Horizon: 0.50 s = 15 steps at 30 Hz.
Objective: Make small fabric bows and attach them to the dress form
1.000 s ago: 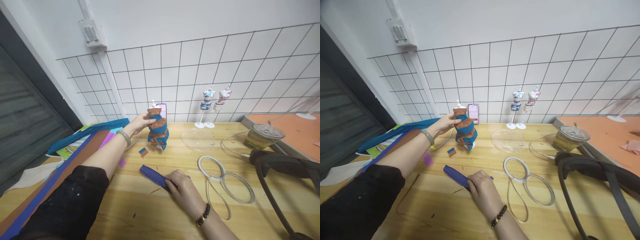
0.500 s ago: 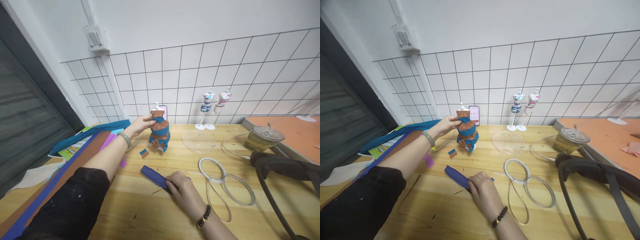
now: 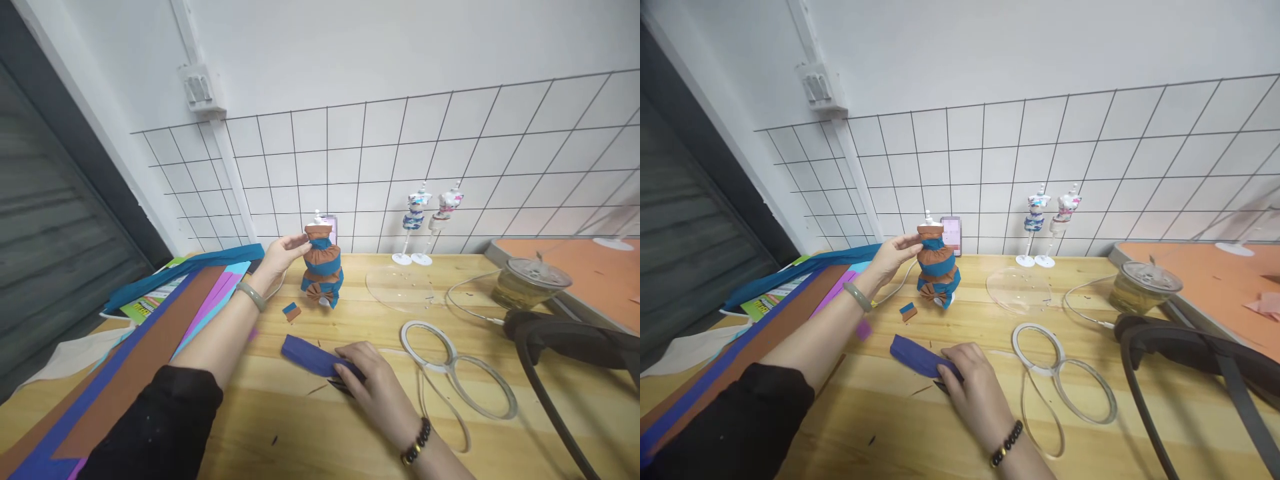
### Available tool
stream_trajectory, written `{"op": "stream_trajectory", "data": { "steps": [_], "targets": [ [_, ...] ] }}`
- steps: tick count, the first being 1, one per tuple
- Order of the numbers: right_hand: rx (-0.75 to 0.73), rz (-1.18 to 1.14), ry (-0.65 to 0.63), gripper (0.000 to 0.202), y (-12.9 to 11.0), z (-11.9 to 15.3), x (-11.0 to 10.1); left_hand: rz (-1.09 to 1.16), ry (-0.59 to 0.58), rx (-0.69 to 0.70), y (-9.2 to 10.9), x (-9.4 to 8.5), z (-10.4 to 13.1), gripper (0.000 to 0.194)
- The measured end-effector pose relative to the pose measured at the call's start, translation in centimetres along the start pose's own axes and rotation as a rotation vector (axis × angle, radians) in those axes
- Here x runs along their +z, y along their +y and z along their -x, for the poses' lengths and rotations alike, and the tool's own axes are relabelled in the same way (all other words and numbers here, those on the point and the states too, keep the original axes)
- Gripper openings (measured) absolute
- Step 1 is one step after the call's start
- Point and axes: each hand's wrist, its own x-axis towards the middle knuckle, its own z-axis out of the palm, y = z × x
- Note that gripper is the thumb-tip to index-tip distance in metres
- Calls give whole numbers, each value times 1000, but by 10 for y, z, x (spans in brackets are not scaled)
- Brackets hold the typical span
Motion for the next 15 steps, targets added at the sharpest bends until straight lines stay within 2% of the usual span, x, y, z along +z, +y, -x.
{"op": "stream_trajectory", "data": {
  "steps": [6, 8, 12, 15],
  "targets": [
    [71, 13, 138, 21, 4, 0, 1, -126, 232, 131, -4, 20, 28, 27],
    [118, 23, 199, 23, 6, -2, -1, -280, 329, 179, -5, 26, 36, 24],
    [201, 64, 307, 29, 7, -21, -12, -517, 317, 283, -7, 34, 45, 36],
    [136, 125, 392, 35, 4, -55, -22, -659, 291, 312, -7, 40, 50, 42]
  ]
}}
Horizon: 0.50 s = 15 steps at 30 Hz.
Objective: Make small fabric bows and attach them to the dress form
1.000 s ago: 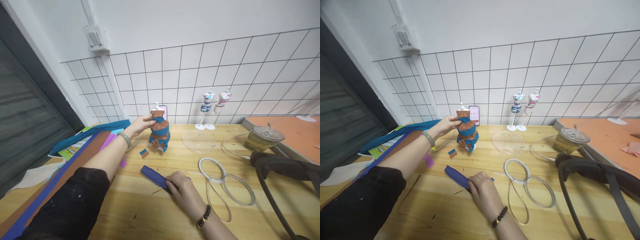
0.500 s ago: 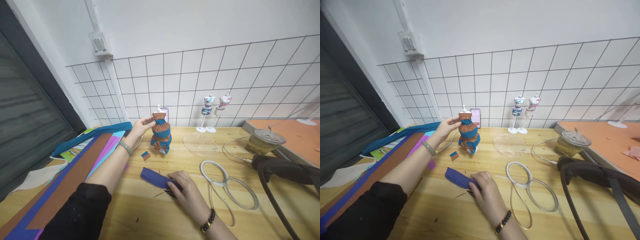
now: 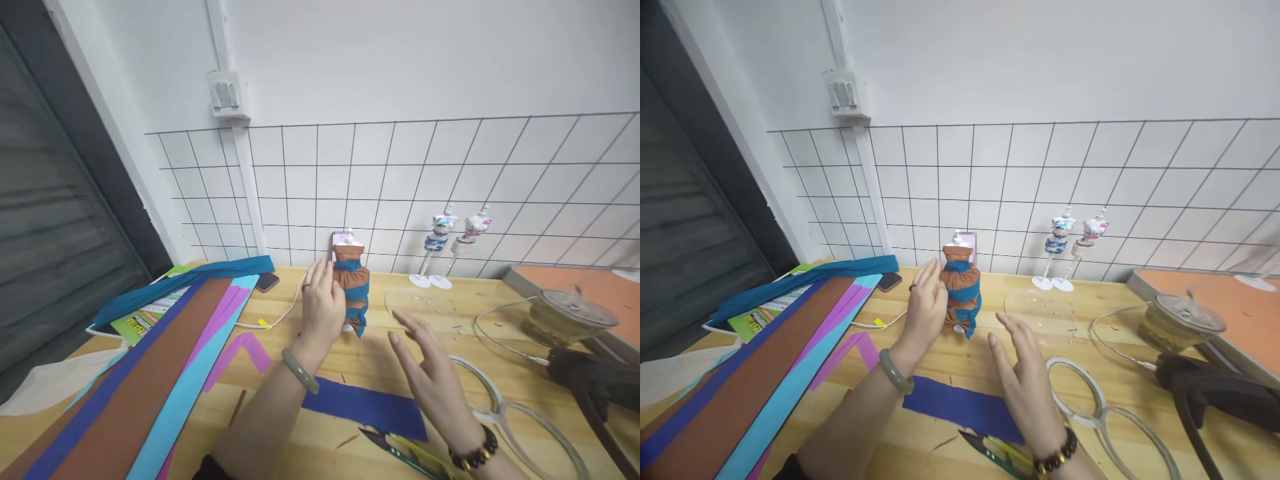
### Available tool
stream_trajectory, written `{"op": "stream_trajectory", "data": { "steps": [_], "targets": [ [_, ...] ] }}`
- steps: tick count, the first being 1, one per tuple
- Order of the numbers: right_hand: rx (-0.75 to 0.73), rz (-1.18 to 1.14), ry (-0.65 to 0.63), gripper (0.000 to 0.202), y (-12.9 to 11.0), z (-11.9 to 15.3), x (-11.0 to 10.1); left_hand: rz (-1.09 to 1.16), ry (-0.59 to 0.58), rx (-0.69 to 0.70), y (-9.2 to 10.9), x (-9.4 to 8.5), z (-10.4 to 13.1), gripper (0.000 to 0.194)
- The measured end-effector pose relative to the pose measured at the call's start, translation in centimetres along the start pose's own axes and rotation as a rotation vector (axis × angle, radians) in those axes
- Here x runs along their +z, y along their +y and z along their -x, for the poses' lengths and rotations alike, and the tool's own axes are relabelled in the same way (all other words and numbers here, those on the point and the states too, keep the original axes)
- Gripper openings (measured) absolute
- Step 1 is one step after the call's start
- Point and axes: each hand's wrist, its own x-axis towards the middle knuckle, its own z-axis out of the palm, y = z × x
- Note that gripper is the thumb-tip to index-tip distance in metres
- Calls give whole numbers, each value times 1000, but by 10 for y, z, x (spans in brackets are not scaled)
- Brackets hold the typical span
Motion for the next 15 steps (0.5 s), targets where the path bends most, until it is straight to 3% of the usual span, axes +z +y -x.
{"op": "stream_trajectory", "data": {
  "steps": [3, 7, 15],
  "targets": [
    [-92, 42, 89, 42, -6, -40, 11, -62, -63, 14, 5, 3, 4, 45],
    [-148, 92, 96, 51, -6, -77, 31, -39, -110, 8, 2, 5, 6, 49],
    [-221, 44, -3, 40, -17, -86, 47, 22, -166, 11, -5, 5, 0, 49]
  ]
}}
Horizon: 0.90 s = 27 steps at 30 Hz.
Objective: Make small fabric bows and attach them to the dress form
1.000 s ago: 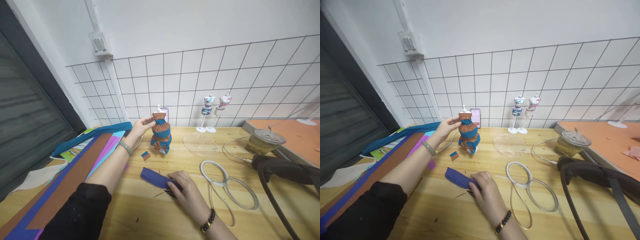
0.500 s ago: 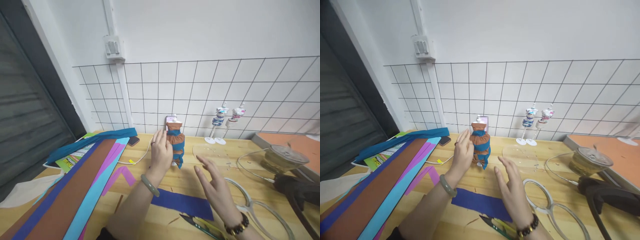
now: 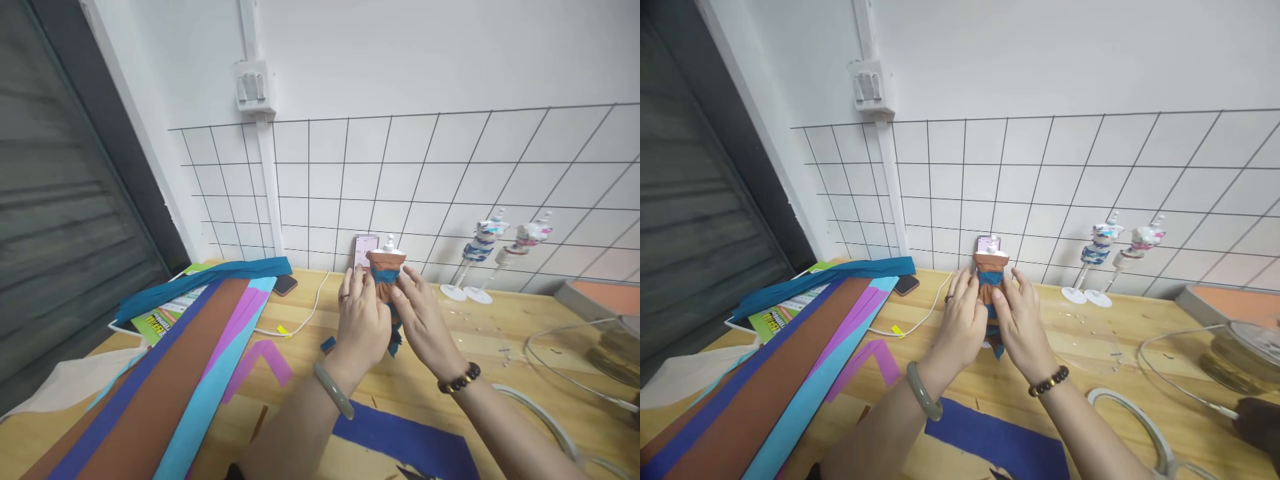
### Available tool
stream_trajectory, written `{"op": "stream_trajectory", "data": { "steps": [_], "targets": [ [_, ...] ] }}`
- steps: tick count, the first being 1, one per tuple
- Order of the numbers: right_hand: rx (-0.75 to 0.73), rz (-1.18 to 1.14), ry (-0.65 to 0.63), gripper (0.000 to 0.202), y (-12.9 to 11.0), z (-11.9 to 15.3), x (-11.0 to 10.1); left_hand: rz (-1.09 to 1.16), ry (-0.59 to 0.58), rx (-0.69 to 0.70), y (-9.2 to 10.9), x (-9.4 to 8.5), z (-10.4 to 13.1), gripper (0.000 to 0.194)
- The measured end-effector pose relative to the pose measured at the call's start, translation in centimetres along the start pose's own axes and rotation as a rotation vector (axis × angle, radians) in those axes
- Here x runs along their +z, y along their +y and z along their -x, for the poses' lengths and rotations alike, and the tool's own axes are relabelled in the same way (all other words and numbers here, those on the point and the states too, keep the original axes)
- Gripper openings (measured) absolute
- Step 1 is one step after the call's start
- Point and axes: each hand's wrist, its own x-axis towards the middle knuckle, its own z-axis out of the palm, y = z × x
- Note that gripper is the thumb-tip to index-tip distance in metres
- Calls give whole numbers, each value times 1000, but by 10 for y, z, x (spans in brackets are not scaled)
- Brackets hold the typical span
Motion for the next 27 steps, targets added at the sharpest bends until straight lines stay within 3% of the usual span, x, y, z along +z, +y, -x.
{"op": "stream_trajectory", "data": {
  "steps": [9, 17, 27],
  "targets": [
    [-68, 5, 11, 36, -8, 2, 5, -35, -44, 59, 5, -3, -1, 52],
    [-3, -45, 55, 30, -9, -9, -1, -2, -26, 40, 3, 1, 2, 58],
    [42, 10, 45, 20, -21, -23, -5, 131, 110, -85, -4, 3, -5, 46]
  ]
}}
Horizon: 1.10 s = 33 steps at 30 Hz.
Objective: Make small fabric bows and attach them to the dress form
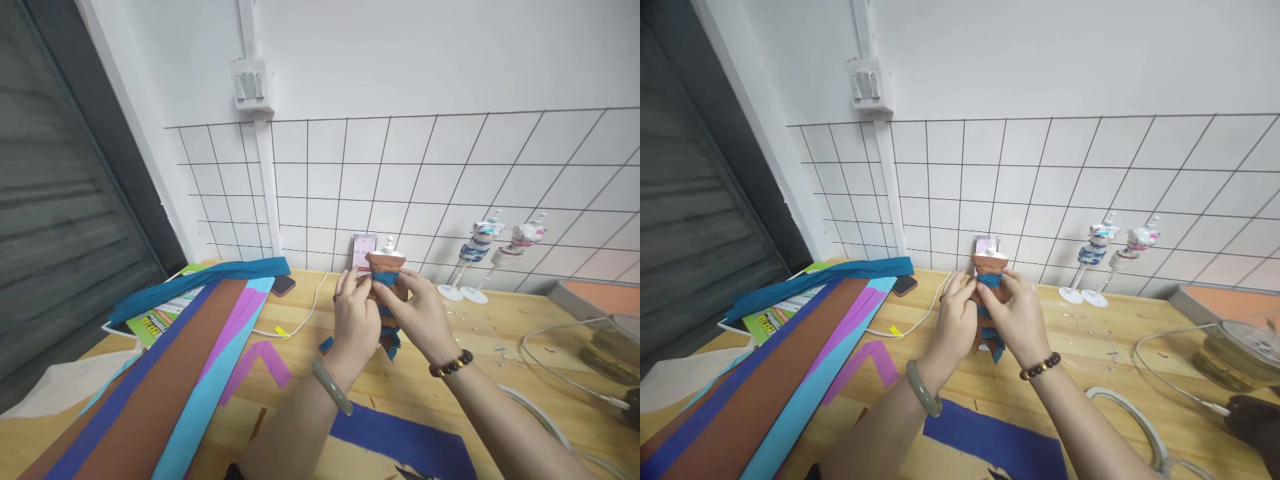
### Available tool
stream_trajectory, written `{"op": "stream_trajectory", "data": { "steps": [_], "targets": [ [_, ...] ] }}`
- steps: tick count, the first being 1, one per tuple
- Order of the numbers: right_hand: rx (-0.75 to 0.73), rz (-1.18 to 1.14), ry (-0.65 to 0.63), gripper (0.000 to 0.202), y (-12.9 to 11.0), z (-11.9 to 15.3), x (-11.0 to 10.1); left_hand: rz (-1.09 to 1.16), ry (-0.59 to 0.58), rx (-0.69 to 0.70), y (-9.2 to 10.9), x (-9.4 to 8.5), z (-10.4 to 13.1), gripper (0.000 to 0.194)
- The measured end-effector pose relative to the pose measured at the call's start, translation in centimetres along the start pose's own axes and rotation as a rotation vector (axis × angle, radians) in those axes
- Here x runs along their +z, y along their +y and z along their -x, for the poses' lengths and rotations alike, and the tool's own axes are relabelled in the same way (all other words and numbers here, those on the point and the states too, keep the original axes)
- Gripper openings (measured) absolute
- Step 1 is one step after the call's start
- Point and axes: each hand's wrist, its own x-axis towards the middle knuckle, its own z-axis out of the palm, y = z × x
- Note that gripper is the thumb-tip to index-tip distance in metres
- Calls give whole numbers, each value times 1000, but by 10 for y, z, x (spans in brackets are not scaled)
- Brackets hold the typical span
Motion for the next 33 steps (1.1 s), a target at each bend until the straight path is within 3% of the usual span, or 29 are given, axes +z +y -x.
{"op": "stream_trajectory", "data": {
  "steps": [6, 11, 21, 27, 33],
  "targets": [
    [43, 35, 12, 16, -6, 0, 1, 148, 14, -75, -7, 1, -4, 47],
    [80, 60, 47, 24, -6, 2, 3, 196, 15, -103, -6, 0, -5, 44],
    [64, 60, 56, 27, -6, 1, 4, -158, 10, 137, 5, -7, -1, 45],
    [27, 5, -12, 13, -7, 4, 1, -199, 3, 156, 2, -7, -2, 43],
    [20, -16, -31, 18, -4, 6, 3, -231, -15, 178, 4, -7, -2, 42]
  ]
}}
